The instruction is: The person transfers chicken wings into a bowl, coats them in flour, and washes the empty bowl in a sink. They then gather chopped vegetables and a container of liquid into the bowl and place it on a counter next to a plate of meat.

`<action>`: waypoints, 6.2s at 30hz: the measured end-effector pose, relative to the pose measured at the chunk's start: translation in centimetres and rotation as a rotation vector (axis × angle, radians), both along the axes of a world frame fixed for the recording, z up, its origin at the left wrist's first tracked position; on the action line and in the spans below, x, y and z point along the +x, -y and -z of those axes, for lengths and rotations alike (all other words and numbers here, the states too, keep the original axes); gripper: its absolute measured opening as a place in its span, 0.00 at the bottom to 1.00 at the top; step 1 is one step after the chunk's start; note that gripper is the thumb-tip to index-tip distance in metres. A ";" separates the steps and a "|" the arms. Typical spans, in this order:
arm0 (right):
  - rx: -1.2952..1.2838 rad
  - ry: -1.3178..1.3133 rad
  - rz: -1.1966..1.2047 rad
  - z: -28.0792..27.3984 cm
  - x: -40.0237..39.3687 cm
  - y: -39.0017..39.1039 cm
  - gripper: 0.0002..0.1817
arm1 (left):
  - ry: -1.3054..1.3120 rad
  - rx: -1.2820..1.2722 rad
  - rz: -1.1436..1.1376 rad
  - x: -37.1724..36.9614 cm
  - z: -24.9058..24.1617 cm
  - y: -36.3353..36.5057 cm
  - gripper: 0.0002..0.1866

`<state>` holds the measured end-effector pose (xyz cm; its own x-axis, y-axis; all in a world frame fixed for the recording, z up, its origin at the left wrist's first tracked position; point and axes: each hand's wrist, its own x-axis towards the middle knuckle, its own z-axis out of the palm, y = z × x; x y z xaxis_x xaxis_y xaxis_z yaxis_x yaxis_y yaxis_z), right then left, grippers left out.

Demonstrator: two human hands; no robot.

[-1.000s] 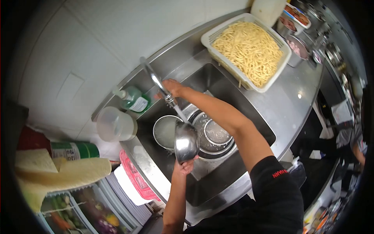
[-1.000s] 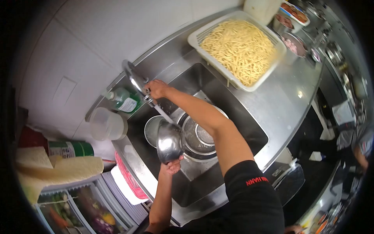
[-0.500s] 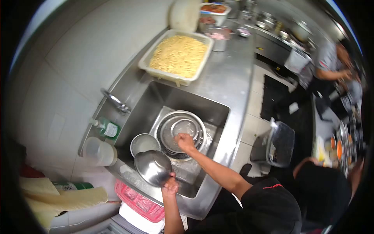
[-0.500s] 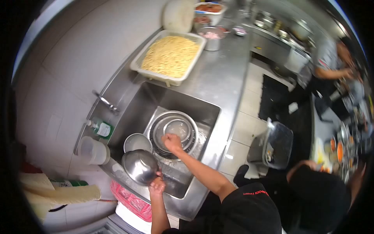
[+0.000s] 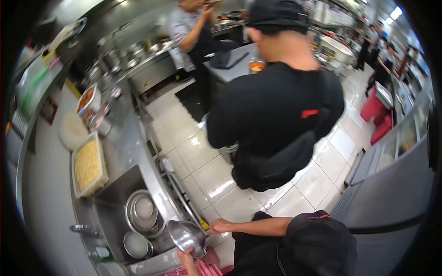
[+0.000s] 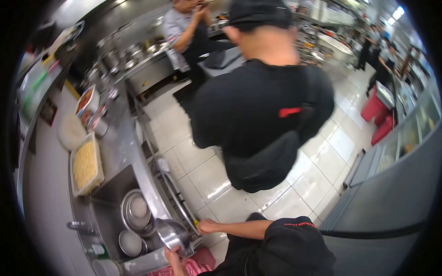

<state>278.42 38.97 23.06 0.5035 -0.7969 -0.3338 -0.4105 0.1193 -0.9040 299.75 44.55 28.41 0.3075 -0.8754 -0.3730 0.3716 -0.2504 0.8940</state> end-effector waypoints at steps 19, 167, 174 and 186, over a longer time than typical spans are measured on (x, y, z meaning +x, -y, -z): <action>0.237 -0.973 2.230 -1.4 -67.1 -46.0 0.24 | 0.045 0.031 1.421 -62.2 -6.5 -7.4 0.19; -0.567 0.259 0.476 -36.3 -183.7 30.2 0.17 | 0.682 0.043 -0.473 -182.4 -30.6 2.9 0.11; -0.712 -0.080 0.704 -32.8 -179.7 37.0 0.19 | 0.567 -0.061 -0.252 -171.6 -27.3 13.0 0.11; -0.519 0.017 0.665 -31.7 -181.5 35.8 0.23 | 0.732 -0.088 -0.271 -156.5 -24.9 30.4 0.21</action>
<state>96.91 3.21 54.78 -0.1238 -0.9793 0.1600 -0.3879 -0.1006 -0.9162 143.27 14.17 53.34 0.6554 -0.7517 0.0741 -0.2818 -0.1522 0.9473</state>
